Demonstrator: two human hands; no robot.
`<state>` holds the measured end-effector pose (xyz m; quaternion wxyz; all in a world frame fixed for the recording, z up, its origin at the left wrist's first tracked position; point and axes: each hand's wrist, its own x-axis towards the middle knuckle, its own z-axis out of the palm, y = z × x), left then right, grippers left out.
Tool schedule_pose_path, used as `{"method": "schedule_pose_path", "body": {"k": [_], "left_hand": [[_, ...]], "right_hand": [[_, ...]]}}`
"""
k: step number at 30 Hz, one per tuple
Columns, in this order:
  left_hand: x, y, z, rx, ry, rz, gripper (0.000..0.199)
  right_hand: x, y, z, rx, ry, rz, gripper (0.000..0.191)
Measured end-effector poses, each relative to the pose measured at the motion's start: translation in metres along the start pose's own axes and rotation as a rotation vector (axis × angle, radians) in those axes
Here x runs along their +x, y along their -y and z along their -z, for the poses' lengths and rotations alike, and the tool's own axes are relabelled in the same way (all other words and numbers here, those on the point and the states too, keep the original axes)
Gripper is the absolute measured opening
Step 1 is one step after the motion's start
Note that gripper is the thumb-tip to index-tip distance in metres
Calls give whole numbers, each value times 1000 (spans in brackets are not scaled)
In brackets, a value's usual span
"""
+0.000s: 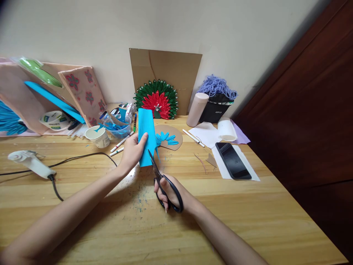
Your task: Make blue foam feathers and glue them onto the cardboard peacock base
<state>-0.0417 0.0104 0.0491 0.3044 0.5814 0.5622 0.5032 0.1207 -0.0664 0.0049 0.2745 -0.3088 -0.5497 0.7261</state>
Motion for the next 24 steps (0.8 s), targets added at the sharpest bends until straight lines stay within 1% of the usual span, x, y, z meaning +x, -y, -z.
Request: {"method": "schedule_pose_path", "body": {"k": [4,5,7,9,11,13,15,17,21,24], "left_hand": [[4,-2,3,23,-11,-13,34],[5,-2,3,13,-12,2,33],[6,-4,3,-52,13,73,32],[6,-8,3,-148,102,177,35],[5,-13,2,-220,232,279,35],[2,-17,3,-283,355,357,32],[0,-20,4,-348,432,407,30],[-1,-20,5,-396,458,428,28],[0,-18,6,-421,458,450,23],[0,-17,4,-424,482,468,24]], "right_hand": [[0,-2,1,-19,-36,4,64],[1,-3,1,-23,-46,5,64],[2,-3,2,-21,-76,10,64],[3,-3,3,-7,-115,18,65],[5,-2,5,13,-162,28,66],[5,-2,8,30,-195,42,66],[5,-1,11,40,-209,54,66],[5,-1,12,46,-210,52,66],[5,3,10,93,-201,18,70],[6,7,6,119,-195,-7,74]]}}
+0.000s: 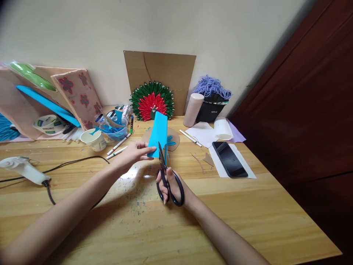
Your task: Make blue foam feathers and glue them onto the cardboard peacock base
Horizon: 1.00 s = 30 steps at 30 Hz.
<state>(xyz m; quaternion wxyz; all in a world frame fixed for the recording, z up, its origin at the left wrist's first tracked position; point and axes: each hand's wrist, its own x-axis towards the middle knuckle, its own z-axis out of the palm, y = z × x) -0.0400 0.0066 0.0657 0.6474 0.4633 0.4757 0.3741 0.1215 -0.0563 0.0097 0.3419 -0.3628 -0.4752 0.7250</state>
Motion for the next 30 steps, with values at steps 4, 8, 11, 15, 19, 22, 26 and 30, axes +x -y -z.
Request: {"method": "schedule_pose_path", "body": {"k": [4,8,11,15,19,22,26,30], "left_hand": [[0,3,-1,26,4,-2,26],[1,4,-1,12,20,-11,24],[2,4,0,-1,21,-10,24],[2,4,0,-15,29,-8,25],[3,4,0,-39,8,-24,25],[4,5,0,-49,0,-29,25],[3,7,-1,-40,45,-17,27],[2,8,-2,-18,79,-5,27]], "right_hand": [[0,3,-2,22,-10,-17,75],[0,0,0,-17,-28,-11,73],[1,-4,0,-81,-79,36,68],[1,-5,-3,-131,-136,58,65],[1,-2,-5,-155,-179,53,64],[0,-3,-5,-117,-142,56,66],[0,-5,-5,-54,-98,59,71],[1,-8,-2,-46,-115,59,69]]}}
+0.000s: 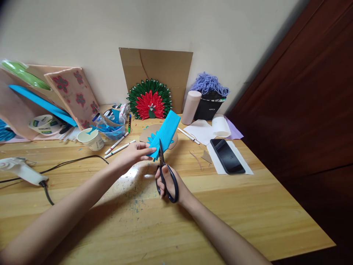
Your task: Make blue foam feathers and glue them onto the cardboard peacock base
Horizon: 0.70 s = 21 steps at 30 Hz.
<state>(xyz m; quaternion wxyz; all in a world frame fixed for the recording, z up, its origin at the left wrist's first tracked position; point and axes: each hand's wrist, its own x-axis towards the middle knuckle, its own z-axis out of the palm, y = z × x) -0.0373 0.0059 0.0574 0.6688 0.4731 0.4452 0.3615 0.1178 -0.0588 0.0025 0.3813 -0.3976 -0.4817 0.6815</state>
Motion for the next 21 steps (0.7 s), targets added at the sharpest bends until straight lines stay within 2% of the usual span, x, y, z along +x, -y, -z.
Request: {"method": "schedule_pose_path", "body": {"k": [5,13,17,21], "left_hand": [[1,0,2,-7,-3,2,27],[-1,-6,5,37,-72,-35,24],[-2,-12,7,91,-142,-60,26],[-6,-21,8,231,-225,-154,24]], "right_hand": [[2,-2,3,-8,-13,12,66],[-2,14,2,-125,-22,25,67],[-3,14,5,-123,44,33,67],[-3,10,9,-147,112,58,64]]}}
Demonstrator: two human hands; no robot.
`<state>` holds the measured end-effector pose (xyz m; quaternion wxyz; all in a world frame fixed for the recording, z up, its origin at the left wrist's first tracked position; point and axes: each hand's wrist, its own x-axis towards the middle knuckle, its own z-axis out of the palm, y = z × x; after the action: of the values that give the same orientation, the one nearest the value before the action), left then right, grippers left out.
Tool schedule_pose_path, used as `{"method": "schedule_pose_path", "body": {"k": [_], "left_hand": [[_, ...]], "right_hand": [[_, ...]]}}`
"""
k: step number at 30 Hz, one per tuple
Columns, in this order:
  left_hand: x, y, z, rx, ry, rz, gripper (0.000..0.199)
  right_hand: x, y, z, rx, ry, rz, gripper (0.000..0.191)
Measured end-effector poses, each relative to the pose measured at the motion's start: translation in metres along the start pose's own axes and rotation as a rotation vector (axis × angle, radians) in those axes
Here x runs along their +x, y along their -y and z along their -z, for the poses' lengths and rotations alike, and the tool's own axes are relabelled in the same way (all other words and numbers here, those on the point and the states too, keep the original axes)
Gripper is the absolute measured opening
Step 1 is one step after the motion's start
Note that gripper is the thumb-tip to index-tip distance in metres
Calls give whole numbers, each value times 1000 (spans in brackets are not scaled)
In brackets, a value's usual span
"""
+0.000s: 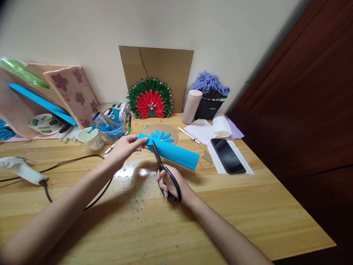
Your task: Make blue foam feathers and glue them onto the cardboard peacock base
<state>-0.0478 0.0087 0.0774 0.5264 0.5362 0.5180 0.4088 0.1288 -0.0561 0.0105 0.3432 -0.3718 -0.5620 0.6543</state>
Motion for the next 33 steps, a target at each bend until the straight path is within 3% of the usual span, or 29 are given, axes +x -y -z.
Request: {"method": "schedule_pose_path", "body": {"k": [10,26,33], "left_hand": [[-8,-10,-2,58,-9,-49,23],[-3,-8,1,44,-9,-61,25],[-2,-2,-3,65,29,-81,30]], "right_hand": [[0,-7,0,73,57,47,65],[-1,7,-1,-78,-21,1,63],[-3,-7,0,148,123,-6,69]]}}
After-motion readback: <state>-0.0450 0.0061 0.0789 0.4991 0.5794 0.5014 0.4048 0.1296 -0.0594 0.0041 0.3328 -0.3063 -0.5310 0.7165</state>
